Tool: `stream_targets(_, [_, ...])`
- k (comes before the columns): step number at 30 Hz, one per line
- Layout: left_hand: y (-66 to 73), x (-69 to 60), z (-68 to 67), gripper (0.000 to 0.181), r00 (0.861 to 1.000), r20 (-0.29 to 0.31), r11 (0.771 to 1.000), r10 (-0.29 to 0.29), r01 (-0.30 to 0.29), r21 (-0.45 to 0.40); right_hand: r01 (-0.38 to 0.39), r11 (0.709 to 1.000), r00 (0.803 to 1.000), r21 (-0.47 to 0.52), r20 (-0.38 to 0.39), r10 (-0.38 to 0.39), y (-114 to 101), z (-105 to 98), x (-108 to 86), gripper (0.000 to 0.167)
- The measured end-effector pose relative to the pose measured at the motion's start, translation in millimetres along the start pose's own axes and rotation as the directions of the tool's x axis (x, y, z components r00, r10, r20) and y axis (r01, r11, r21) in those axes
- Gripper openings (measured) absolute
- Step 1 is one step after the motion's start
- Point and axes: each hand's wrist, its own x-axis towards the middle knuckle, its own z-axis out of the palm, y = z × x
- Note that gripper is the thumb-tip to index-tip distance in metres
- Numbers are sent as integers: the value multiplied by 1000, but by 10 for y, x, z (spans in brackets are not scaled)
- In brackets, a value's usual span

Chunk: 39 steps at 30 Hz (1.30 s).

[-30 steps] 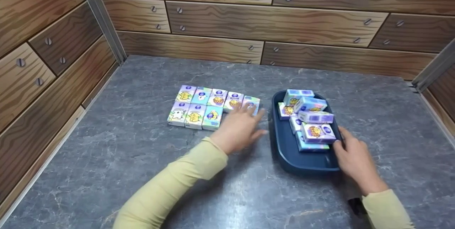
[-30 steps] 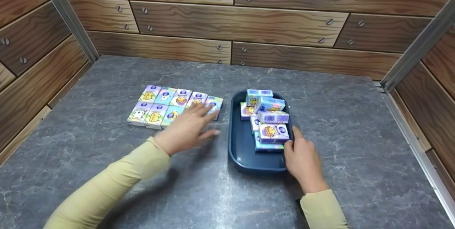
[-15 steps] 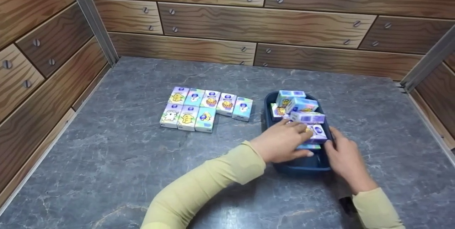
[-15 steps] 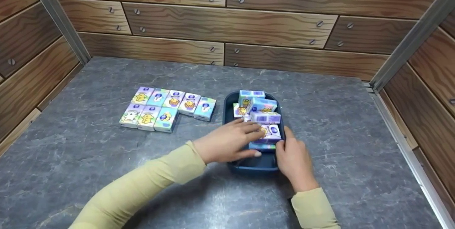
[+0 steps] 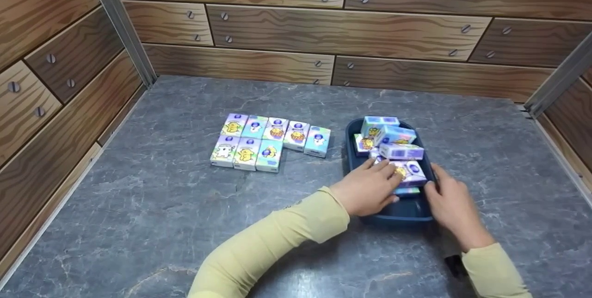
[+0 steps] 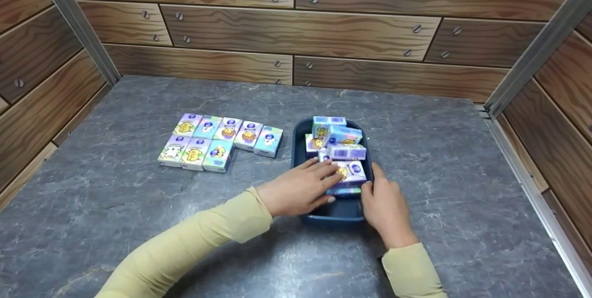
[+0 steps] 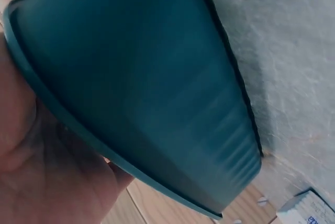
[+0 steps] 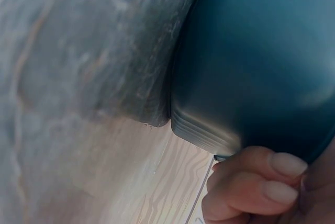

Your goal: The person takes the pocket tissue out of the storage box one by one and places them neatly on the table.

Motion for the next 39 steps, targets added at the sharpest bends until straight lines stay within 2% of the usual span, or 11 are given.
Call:
stream_targets(4, [35,-11,-19,50,1000,-17,999,6,-5,32,1,1000,1000,2,-2,-1,-2,-8,7,52])
stream_targets(9, [55,26,-9,51,998,-64,1000,1,0,27,21,1000,1000,-6,-19,-22,10,-15,16,51])
stream_targets(12, [65,38,12,47,997,-80,1000,-8,6,-17,23,1000,1000,0,-17,-23,6,-7,17,51])
stream_targets(17, [73,35,18,42,998,-50,992,-36,29,-121,12,1000,1000,6,-8,-12,-2,7,20,52])
stream_targets(20, [69,30,8,39,998,-53,989,-31,23,-146,2,1000,1000,2,1,-2,-6,2,24,53])
stream_targets(26, [57,19,13,31,992,-124,988,-9,-10,-153,12,1000,1000,-5,6,-12,2,-10,29,53])
stream_targets(30, [37,-12,30,28,977,-211,993,10,-36,-116,39,999,999,-1,-20,-39,13,-3,19,52])
stream_targets(34, [-12,-75,33,26,950,-310,997,23,-43,-59,41,999,999,7,-27,-41,13,0,10,51])
stream_targets(36, [-49,-120,18,25,930,-366,998,16,-38,-51,35,999,999,9,-25,-35,13,0,8,52])
stream_targets(39, [-118,-218,-35,26,891,-454,996,-21,-20,-86,24,1000,999,11,-23,-24,9,-1,6,52])
